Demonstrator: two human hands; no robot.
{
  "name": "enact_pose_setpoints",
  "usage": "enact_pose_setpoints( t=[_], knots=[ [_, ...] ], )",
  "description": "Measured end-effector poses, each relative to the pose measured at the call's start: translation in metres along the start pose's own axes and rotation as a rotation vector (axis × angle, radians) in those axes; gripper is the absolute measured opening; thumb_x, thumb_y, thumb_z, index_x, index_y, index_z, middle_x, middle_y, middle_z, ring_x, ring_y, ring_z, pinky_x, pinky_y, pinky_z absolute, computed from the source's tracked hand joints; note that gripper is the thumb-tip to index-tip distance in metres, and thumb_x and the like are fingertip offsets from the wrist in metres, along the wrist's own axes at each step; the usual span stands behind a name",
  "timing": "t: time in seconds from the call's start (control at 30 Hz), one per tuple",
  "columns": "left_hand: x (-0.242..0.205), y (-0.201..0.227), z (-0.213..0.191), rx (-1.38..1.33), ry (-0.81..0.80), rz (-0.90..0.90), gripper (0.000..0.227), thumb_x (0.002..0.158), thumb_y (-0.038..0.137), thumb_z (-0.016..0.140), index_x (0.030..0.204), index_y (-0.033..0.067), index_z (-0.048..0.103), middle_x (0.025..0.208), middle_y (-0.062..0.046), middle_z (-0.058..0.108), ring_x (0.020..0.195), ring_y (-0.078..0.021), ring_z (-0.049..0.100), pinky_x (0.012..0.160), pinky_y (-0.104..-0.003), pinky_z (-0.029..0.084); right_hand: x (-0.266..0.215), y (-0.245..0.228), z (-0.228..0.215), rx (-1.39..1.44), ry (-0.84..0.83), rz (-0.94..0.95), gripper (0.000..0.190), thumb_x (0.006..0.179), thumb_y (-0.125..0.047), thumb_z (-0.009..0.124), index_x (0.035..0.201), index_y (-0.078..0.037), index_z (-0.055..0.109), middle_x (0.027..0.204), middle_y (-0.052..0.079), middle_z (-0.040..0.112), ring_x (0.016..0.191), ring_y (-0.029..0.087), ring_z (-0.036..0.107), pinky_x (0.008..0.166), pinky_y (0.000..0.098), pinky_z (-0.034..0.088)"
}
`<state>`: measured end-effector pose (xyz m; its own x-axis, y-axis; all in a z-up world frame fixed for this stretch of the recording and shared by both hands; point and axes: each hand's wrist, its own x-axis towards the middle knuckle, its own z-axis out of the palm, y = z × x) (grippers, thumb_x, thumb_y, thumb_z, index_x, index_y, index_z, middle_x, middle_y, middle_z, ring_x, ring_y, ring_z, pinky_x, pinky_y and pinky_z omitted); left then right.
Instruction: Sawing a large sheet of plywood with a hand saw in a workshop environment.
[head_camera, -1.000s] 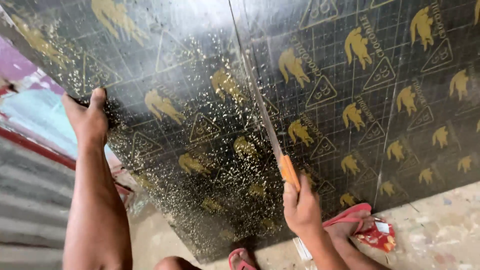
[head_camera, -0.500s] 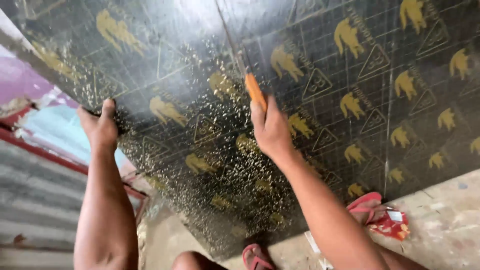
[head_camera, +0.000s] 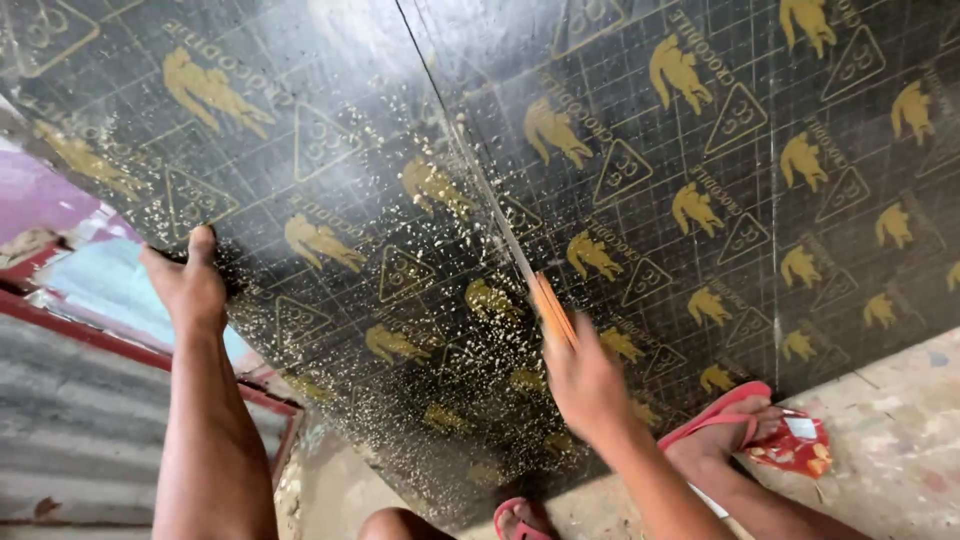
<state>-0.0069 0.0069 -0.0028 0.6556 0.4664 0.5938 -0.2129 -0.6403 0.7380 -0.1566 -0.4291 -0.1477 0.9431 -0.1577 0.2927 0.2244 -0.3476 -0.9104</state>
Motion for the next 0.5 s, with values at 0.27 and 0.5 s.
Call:
enact_pose_setpoints(
  t=[0.27,0.5],
  knots=[
    [0.017,-0.034,0.011,0.037,0.039,0.087,0.082,0.105,0.039,0.074,0.153,-0.0102,0.029,0.157,-0.029,0.041,0.145,-0.0361,0.041,0.119,-0.04,0.026,0.106,-0.057,0.007,0.119,-0.012,-0.23,0.048,0.108,-0.044,0.03,0.118,-0.003,0.052,0.059,-0.004,0.049,0.035,0.008,0.044,0.023,0.0251,0.042],
    [-0.014,0.029,0.0,0.009,-0.038,-0.135,0.084,0.112,0.034,0.066,0.157,-0.0096,0.011,0.167,-0.028,0.016,0.155,-0.0384,0.015,0.127,-0.044,0.014,-0.036,0.059,0.012,-0.002,-0.057,0.121,0.049,0.102,-0.042,0.038,0.133,-0.004,0.04,0.051,0.0,0.053,0.033,0.011,0.049,0.024,0.0281,0.045]
  ],
)
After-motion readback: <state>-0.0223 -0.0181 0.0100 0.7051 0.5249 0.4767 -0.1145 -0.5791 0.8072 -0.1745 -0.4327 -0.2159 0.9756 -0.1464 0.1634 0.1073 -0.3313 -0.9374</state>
